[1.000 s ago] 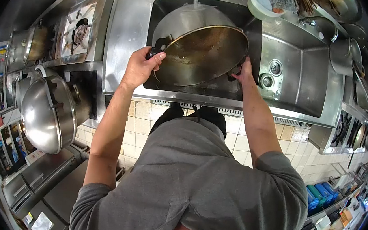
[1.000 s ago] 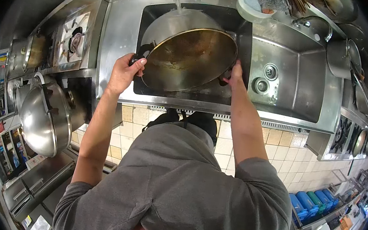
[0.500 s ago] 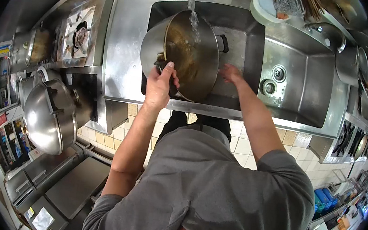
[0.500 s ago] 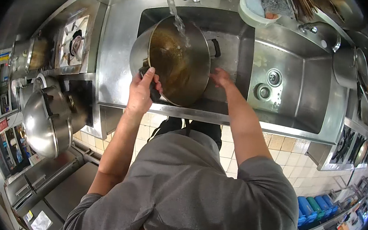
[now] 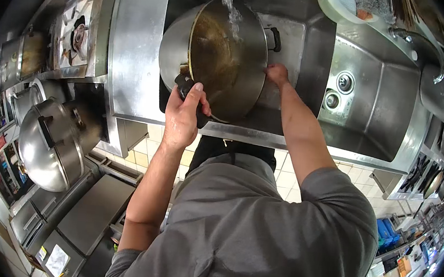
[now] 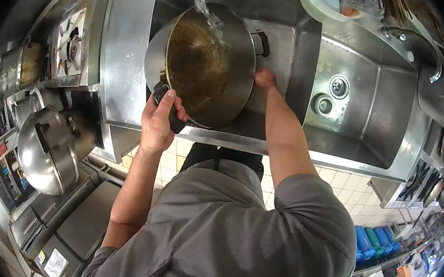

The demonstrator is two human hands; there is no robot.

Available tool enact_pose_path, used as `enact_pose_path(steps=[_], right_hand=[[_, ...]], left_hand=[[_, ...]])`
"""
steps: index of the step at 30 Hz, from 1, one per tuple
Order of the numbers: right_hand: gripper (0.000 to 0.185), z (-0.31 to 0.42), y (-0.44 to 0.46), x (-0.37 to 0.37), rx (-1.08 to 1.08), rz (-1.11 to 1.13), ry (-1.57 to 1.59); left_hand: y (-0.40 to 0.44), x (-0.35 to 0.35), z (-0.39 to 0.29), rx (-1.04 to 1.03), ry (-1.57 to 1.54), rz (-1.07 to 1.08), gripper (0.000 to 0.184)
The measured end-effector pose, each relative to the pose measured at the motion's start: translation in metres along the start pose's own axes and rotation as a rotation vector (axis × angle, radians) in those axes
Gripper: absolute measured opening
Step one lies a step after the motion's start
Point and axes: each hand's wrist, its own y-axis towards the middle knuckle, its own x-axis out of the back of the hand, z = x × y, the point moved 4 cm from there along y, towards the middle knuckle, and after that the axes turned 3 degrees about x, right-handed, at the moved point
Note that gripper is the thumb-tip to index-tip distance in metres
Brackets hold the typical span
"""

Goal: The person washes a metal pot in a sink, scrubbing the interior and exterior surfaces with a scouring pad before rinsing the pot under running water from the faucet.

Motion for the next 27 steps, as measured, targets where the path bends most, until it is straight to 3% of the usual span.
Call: enact_pose_path(steps=[2, 3, 6, 8, 12, 14, 15, 17, 21, 23, 25, 26, 27], right_hand=[[0.033, 0.000, 0.017, -0.001, -0.067, 0.217, -0.019], [0.033, 0.001, 0.029, 0.002, -0.071, 0.219, -0.020], [0.036, 0.010, 0.045, 0.017, 0.066, 0.060, -0.205], [0.044, 0.022, 0.041, 0.040, -0.174, 0.009, 0.219], [0.041, 0.068, 0.003, 0.099, -0.166, -0.067, 0.119], [0.030, 0.084, -0.016, 0.126, 0.070, -0.245, -0.040], [0.030, 0.092, -0.042, 0.142, 0.064, -0.283, -0.055], [0.021, 0.129, -0.092, 0.195, 0.190, -0.373, 0.430], [0.030, 0.159, -0.143, 0.346, 0.464, -1.055, 0.197], [0.045, 0.181, -0.148, 0.410, 0.536, -1.470, -0.225], [0.059, 0.184, -0.121, 0.443, 0.323, -1.316, -0.552], [0.059, 0.185, -0.116, 0.445, 0.325, -1.304, -0.548], [0.063, 0.186, -0.105, 0.443, 0.265, -1.134, -0.623]], left_hand=[[0.000, 0.000, -0.002, 0.004, 0.012, 0.003, 0.019], [0.000, 0.000, -0.002, 0.011, 0.003, 0.008, 0.019], [0.001, 0.000, 0.000, 0.029, -0.018, 0.013, 0.019], [0.001, 0.000, -0.001, 0.032, -0.028, 0.016, 0.019], [-0.001, -0.001, -0.006, 0.012, 0.006, 0.027, 0.017], [0.000, 0.000, -0.004, 0.006, 0.033, 0.025, 0.015], [0.002, 0.003, -0.001, 0.012, 0.039, 0.019, 0.014], [0.003, -0.001, -0.002, 0.011, -0.027, 0.017, 0.014], [-0.002, -0.006, -0.010, 0.054, -0.089, 0.005, 0.018], [-0.003, -0.006, -0.008, 0.077, -0.089, 0.002, 0.019], [-0.001, -0.006, -0.007, 0.061, -0.097, 0.015, 0.018], [-0.001, -0.005, -0.007, 0.054, -0.101, 0.026, 0.018], [-0.001, -0.004, -0.006, 0.060, -0.100, 0.014, 0.018]])
